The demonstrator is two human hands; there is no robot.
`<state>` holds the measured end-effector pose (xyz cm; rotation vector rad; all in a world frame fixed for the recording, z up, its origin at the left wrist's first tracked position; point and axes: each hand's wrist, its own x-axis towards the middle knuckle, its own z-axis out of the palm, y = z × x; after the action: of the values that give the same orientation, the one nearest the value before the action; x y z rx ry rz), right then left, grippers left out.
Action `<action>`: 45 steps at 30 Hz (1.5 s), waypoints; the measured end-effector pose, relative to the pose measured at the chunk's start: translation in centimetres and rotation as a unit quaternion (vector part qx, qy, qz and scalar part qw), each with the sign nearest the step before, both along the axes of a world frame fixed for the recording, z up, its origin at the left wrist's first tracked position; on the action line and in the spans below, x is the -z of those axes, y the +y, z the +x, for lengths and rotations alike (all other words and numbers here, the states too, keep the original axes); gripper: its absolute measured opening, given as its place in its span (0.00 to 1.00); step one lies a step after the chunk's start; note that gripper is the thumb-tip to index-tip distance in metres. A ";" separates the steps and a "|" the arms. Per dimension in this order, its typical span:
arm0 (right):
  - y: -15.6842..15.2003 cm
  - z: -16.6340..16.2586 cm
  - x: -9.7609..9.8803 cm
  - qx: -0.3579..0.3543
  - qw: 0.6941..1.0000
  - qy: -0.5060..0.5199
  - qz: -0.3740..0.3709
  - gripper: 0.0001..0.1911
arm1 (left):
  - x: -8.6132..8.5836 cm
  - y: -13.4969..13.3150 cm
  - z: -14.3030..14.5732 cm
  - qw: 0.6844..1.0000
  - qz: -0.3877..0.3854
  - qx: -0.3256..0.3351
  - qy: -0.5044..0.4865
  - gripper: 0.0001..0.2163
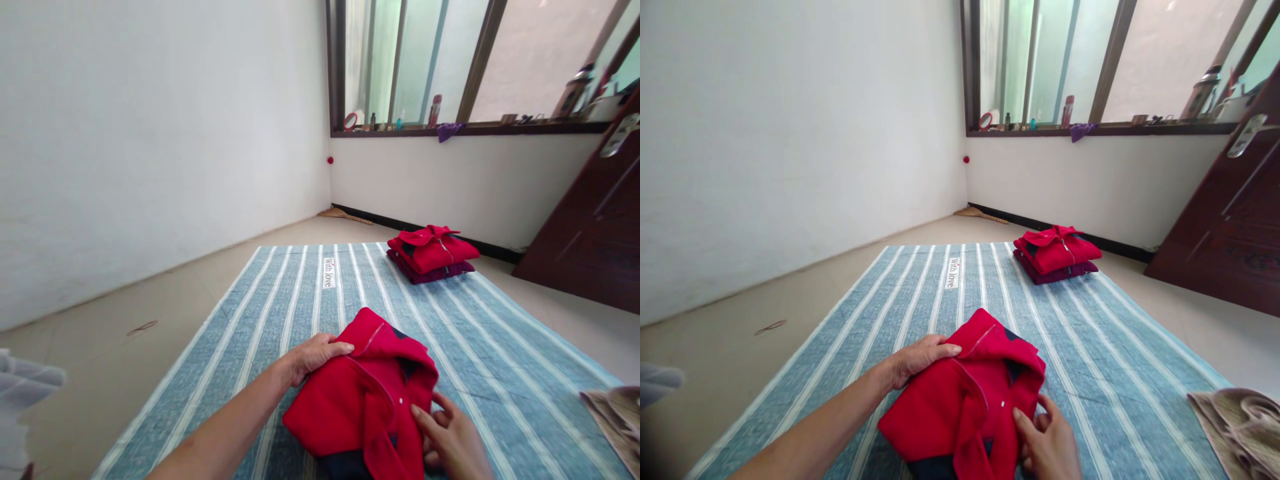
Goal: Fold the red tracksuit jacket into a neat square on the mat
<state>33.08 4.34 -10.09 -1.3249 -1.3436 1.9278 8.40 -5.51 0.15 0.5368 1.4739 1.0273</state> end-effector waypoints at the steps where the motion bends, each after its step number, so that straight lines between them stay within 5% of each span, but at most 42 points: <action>1: 0.1 -0.2 -0.2 -0.003 1.000 0.008 -0.017 0.37 | 0.2 0.0 0.0 1.000 0.007 -0.001 -0.010 0.21; 6: 0.4 -0.7 -2.5 -0.055 0.995 0.049 -0.065 0.25 | 1.1 -0.4 -0.1 0.998 0.050 -0.040 -0.025 0.19; 12: 2.0 -1.7 -6.2 -0.076 0.989 0.119 -0.052 0.27 | -0.3 -1.3 2.8 0.976 0.103 -0.181 -0.058 0.20; 16: 6.7 -3.2 -9.2 -0.191 0.967 0.166 -0.025 0.23 | -0.9 -2.1 7.1 0.938 0.129 -0.312 -0.081 0.21; 20: 11.8 -4.8 -12.3 -0.361 0.921 0.148 0.000 0.20 | 1.4 -3.2 11.6 0.920 0.133 -0.352 -0.113 0.27; 25: 15.3 -6.2 -10.3 -0.510 0.860 0.024 -0.025 0.16 | 5.3 -3.6 16.3 0.921 0.067 -0.325 -0.205 0.30; 30: 16.2 -6.0 -6.8 -0.510 0.859 0.009 -0.044 0.17 | 5.4 -4.2 17.0 0.931 0.055 -0.252 -0.258 0.29; 34: 16.1 -5.7 -7.3 -0.506 0.862 -0.018 -0.008 0.20 | 4.7 -6.1 15.5 0.987 -0.010 -0.155 -0.050 0.18; 36: 15.9 -5.8 -7.9 -0.506 0.862 -0.042 0.015 0.20 | 4.4 -6.6 15.2 0.983 0.028 -0.130 0.129 0.14; 38: 15.9 -5.9 -8.2 -0.507 0.859 -0.064 0.035 0.19 | 3.9 -6.6 15.2 0.934 0.111 -0.122 0.318 0.13; 41: 16.1 -6.3 -8.5 -0.513 0.846 -0.111 0.094 0.16 | 3.3 -5.5 15.7 0.818 0.198 -0.093 0.532 0.19; 45: 16.2 -6.6 -8.8 -0.501 0.818 -0.189 0.212 0.16 | 2.9 -3.7 16.1 0.724 0.161 -0.044 0.669 0.13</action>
<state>26.53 20.58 -1.29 -0.8202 -2.8986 1.7068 24.53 -9.16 -2.75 1.7228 2.5804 0.9520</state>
